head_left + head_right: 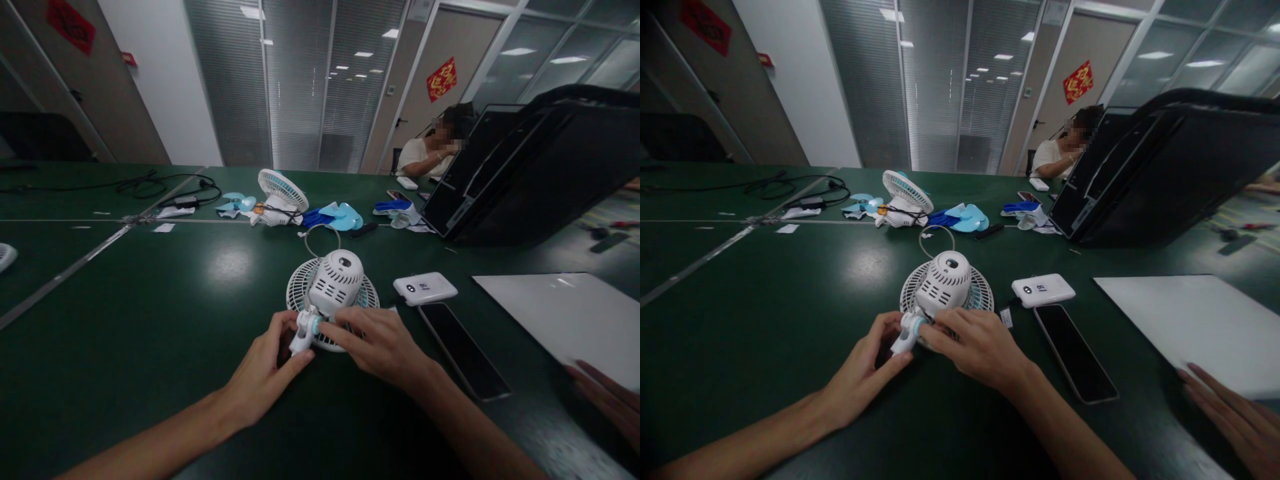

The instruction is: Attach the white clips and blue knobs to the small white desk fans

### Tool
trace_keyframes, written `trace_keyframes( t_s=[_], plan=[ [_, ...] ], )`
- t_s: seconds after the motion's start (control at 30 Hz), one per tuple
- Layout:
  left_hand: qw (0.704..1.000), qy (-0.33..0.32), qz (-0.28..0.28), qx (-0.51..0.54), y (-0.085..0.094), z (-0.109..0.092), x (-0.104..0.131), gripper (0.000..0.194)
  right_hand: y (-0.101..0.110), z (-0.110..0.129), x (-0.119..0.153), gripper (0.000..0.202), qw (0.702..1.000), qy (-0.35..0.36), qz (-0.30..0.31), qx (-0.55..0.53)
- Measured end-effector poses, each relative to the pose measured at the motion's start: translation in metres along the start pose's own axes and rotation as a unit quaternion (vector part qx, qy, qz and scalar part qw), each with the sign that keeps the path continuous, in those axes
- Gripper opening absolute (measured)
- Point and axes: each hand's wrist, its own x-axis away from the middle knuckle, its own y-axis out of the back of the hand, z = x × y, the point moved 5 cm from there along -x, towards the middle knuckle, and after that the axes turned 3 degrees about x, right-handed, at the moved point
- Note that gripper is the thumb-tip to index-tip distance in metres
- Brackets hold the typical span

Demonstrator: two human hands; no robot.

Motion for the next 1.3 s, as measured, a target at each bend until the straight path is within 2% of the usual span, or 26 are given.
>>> trace_keyframes(
  t_s=[0.3, 0.5, 0.67, 0.77, 0.9, 1.1, 1.17, 1.3],
  plan=[
    [1.000, 0.005, 0.008, -0.002, 0.000, 0.003, 0.001, 0.043, -0.010, 0.001, -0.001, 0.011, 1.000, -0.028, -0.007, 0.004],
    [1.000, 0.002, 0.007, 0.011, -0.002, 0.004, 0.001, 0.042, -0.012, 0.005, 0.001, 0.011, 0.995, -0.092, -0.036, -0.006],
    [1.000, 0.006, 0.012, -0.001, -0.001, 0.003, 0.001, 0.042, -0.004, 0.004, 0.002, 0.031, 1.000, -0.006, -0.017, -0.004],
    [1.000, 0.004, 0.012, -0.005, 0.000, 0.004, 0.002, 0.042, -0.004, -0.002, 0.003, 0.029, 1.000, -0.010, -0.016, 0.010],
    [1.000, 0.002, 0.013, -0.011, -0.001, 0.003, 0.002, 0.042, -0.010, -0.001, 0.001, 0.017, 0.999, -0.018, -0.031, 0.013],
    [1.000, 0.008, 0.006, -0.013, 0.000, 0.004, 0.001, 0.043, -0.013, 0.005, -0.002, 0.005, 0.995, -0.070, -0.071, -0.003],
    [1.000, 0.009, 0.007, -0.013, 0.000, 0.003, 0.001, 0.044, -0.011, 0.004, 0.000, 0.012, 0.996, -0.065, -0.064, -0.008],
    [1.000, 0.012, 0.014, -0.010, 0.000, 0.003, 0.000, 0.044, -0.010, 0.001, 0.005, 0.029, 1.000, 0.005, -0.026, -0.012]
  ],
)
